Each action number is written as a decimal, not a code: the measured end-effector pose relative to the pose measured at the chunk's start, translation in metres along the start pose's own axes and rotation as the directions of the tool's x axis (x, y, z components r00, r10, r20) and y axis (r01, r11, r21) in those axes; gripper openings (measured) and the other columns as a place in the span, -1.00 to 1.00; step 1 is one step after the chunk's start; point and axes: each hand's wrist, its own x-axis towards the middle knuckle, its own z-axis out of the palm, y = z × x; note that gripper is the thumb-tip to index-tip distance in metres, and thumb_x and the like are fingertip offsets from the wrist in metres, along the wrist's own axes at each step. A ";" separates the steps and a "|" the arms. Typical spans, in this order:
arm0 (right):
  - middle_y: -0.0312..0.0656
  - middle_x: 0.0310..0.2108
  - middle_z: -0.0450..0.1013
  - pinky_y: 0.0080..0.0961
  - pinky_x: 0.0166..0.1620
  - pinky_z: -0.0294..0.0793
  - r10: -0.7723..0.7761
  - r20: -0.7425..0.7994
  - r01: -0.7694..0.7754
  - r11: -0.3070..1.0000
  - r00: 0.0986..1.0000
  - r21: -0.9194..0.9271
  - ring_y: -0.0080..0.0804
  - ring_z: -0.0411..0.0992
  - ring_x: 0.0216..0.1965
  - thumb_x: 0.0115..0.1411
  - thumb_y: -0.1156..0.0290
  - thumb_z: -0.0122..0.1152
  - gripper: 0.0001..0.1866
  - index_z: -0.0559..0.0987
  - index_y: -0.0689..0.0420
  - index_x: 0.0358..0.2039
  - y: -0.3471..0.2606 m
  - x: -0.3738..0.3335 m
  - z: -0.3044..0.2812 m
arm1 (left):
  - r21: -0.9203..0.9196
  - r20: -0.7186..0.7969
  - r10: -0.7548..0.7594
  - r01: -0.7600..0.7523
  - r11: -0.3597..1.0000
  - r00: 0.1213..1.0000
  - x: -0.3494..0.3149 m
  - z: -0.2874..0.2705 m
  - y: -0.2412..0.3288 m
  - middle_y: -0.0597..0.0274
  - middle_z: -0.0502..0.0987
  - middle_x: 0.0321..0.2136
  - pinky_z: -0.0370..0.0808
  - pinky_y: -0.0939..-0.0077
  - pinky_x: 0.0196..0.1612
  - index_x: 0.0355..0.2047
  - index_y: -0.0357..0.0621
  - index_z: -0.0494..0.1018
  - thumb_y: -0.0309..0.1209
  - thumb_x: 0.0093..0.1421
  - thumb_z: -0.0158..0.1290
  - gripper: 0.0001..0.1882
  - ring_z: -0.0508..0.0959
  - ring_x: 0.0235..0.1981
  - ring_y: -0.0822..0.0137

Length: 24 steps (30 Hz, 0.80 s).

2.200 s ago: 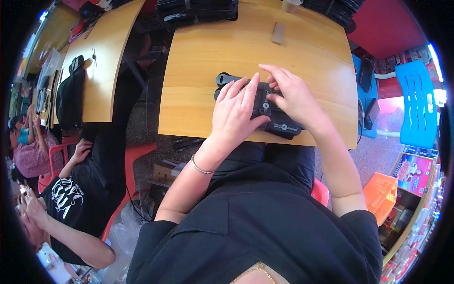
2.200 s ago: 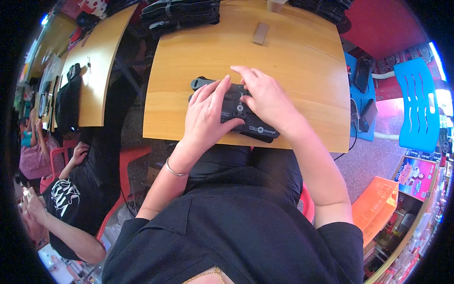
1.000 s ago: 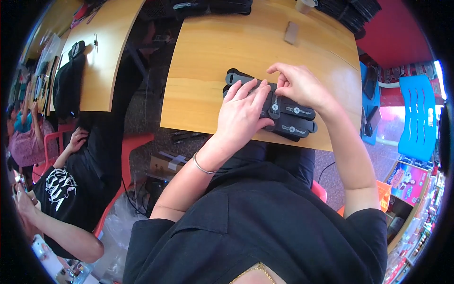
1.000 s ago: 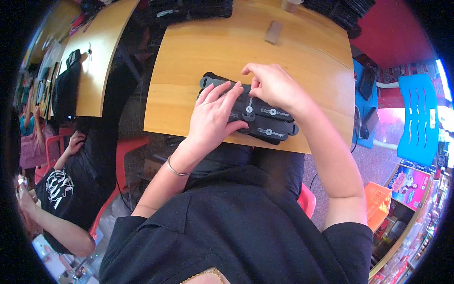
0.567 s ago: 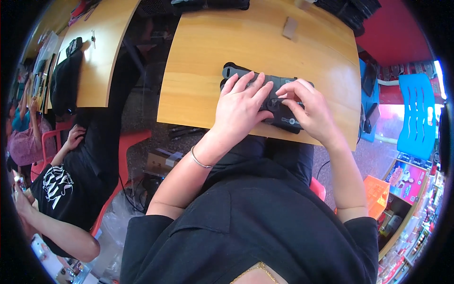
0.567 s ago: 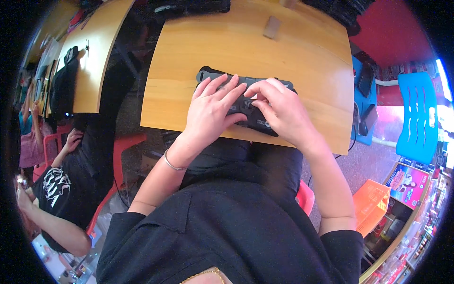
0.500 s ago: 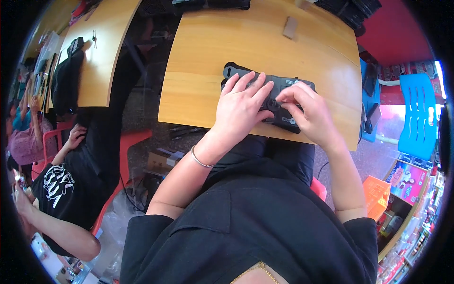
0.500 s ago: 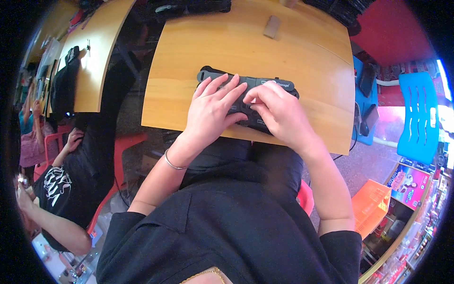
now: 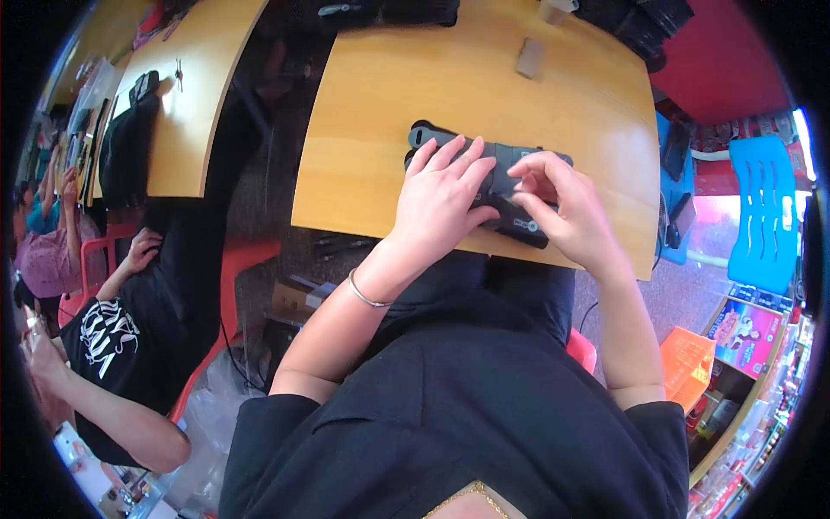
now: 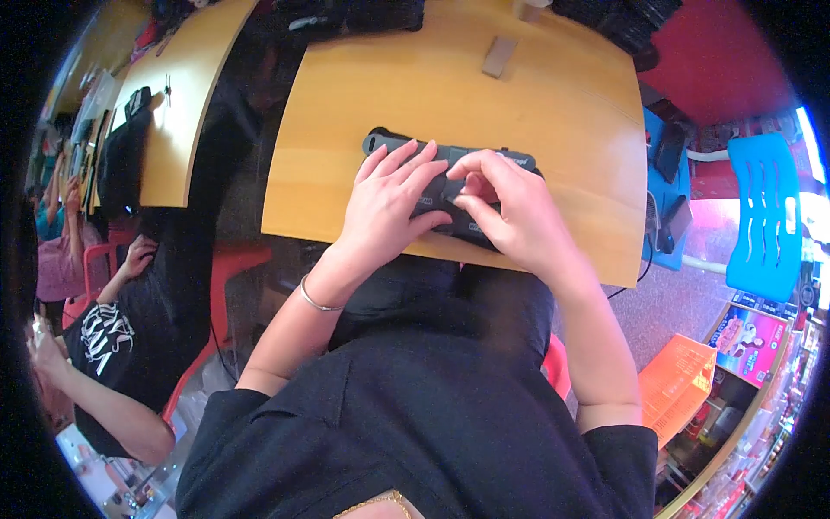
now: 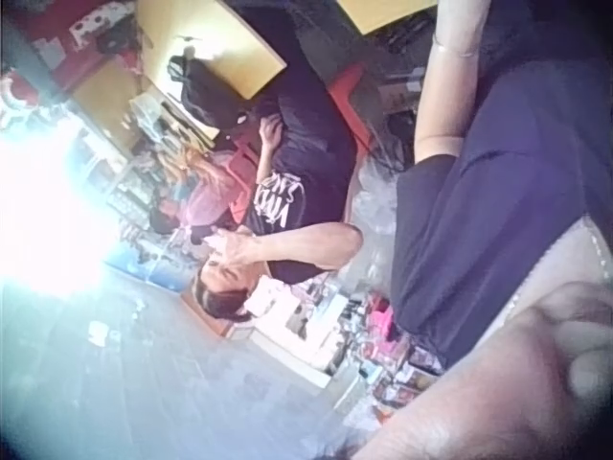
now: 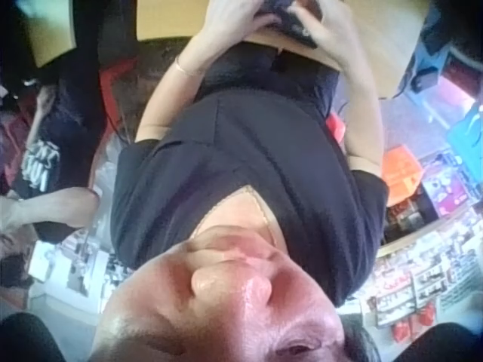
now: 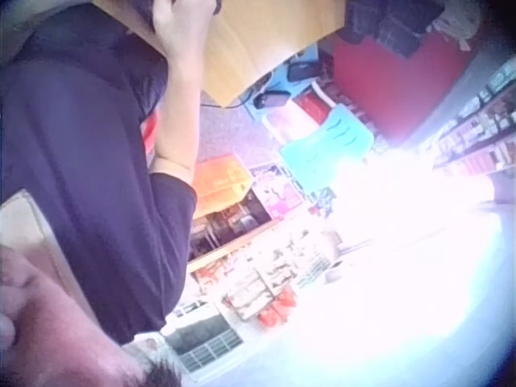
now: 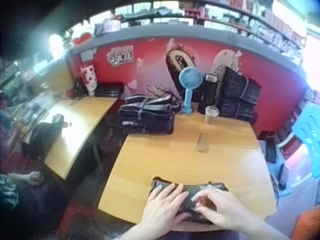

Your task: Inspecting and organizing tactical mechanical tourniquets on a wooden table.

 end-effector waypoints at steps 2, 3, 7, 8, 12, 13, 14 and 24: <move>-0.18 -0.38 0.42 -0.53 -0.25 0.47 -0.022 -0.098 0.025 0.999 0.995 0.030 -0.45 0.45 -0.34 0.09 0.62 0.19 -0.81 0.48 0.21 -0.24 0.015 0.006 0.006 | -0.009 0.008 0.017 -0.017 1.000 1.000 0.002 -0.002 -0.002 0.10 0.43 0.07 0.18 0.15 0.24 -0.09 -0.09 0.44 -0.24 -0.10 0.28 -0.47 0.37 0.13 0.11; -0.19 -0.37 0.43 -0.54 -0.23 0.48 -0.031 -0.186 0.043 0.997 0.982 0.062 -0.48 0.45 -0.33 0.11 0.62 0.19 -0.79 0.49 0.22 -0.21 0.023 0.008 0.010 | -0.023 0.025 0.023 -0.023 0.999 0.999 0.003 -0.004 -0.002 0.08 0.43 0.06 0.18 0.15 0.24 -0.13 -0.10 0.43 -0.28 -0.07 0.27 -0.53 0.38 0.12 0.10; -0.16 -0.32 0.47 -0.54 -0.20 0.50 0.034 -0.284 0.023 0.980 0.958 0.195 -0.46 0.49 -0.28 0.13 0.61 0.17 -0.78 0.48 0.24 -0.17 0.040 0.007 0.020 | 0.055 0.009 0.135 -0.136 0.989 0.991 0.010 -0.015 0.010 0.09 0.47 -0.04 0.30 0.20 0.16 -0.21 -0.09 0.44 -0.34 -0.08 0.25 -0.61 0.44 0.03 0.11; -0.16 -0.36 0.50 -0.53 -0.22 0.51 0.079 -0.264 -0.023 0.978 0.961 0.209 -0.44 0.51 -0.32 0.15 0.60 0.16 -0.76 0.47 0.22 -0.14 0.035 0.006 0.020 | 0.033 0.015 0.210 -0.210 0.977 0.978 0.006 -0.013 0.010 0.12 0.48 -0.10 0.36 0.22 0.08 -0.24 -0.09 0.45 -0.37 -0.08 0.25 -0.64 0.46 -0.01 0.13; -0.12 -0.42 0.51 -0.47 -0.26 0.51 0.008 -0.260 0.020 0.994 0.965 0.104 -0.36 0.53 -0.38 0.15 0.56 0.16 -0.73 0.46 0.16 -0.10 0.037 0.006 0.025 | 0.041 0.020 0.354 -0.355 0.934 0.935 0.010 -0.009 0.002 0.19 0.48 -0.23 0.50 0.33 -0.17 -0.33 -0.07 0.49 -0.42 -0.04 0.16 -0.78 0.51 -0.18 0.21; -0.12 -0.42 0.51 -0.47 -0.26 0.51 0.004 -0.271 0.026 0.994 0.962 0.106 -0.36 0.53 -0.38 0.15 0.56 0.16 -0.73 0.46 0.16 -0.10 0.036 0.006 0.025 | 0.054 0.035 0.370 -0.372 0.927 0.928 0.010 -0.009 0.000 0.21 0.49 -0.25 0.51 0.35 -0.20 -0.34 -0.06 0.49 -0.42 -0.03 0.14 -0.81 0.52 -0.21 0.22; -0.12 -0.42 0.51 -0.46 -0.26 0.51 0.030 -0.281 -0.003 0.995 0.959 0.097 -0.35 0.53 -0.39 0.15 0.54 0.17 -0.73 0.46 0.15 -0.10 0.035 0.006 0.025 | 0.056 0.038 0.381 -0.383 0.922 0.924 0.012 -0.011 0.001 0.21 0.49 -0.25 0.51 0.35 -0.20 -0.34 -0.06 0.49 -0.42 -0.03 0.14 -0.81 0.52 -0.21 0.22; -0.12 -0.44 0.51 -0.45 -0.29 0.49 0.074 -0.309 -0.049 0.995 0.948 0.087 -0.32 0.53 -0.41 0.14 0.46 0.20 -0.73 0.48 0.13 -0.11 0.040 0.005 0.025 | 0.342 0.230 0.613 -0.652 0.676 0.756 0.023 -0.015 0.004 0.34 0.30 -0.57 0.48 0.60 -0.50 -0.53 -0.10 0.40 -0.45 -0.12 0.05 -0.90 0.47 -0.52 0.44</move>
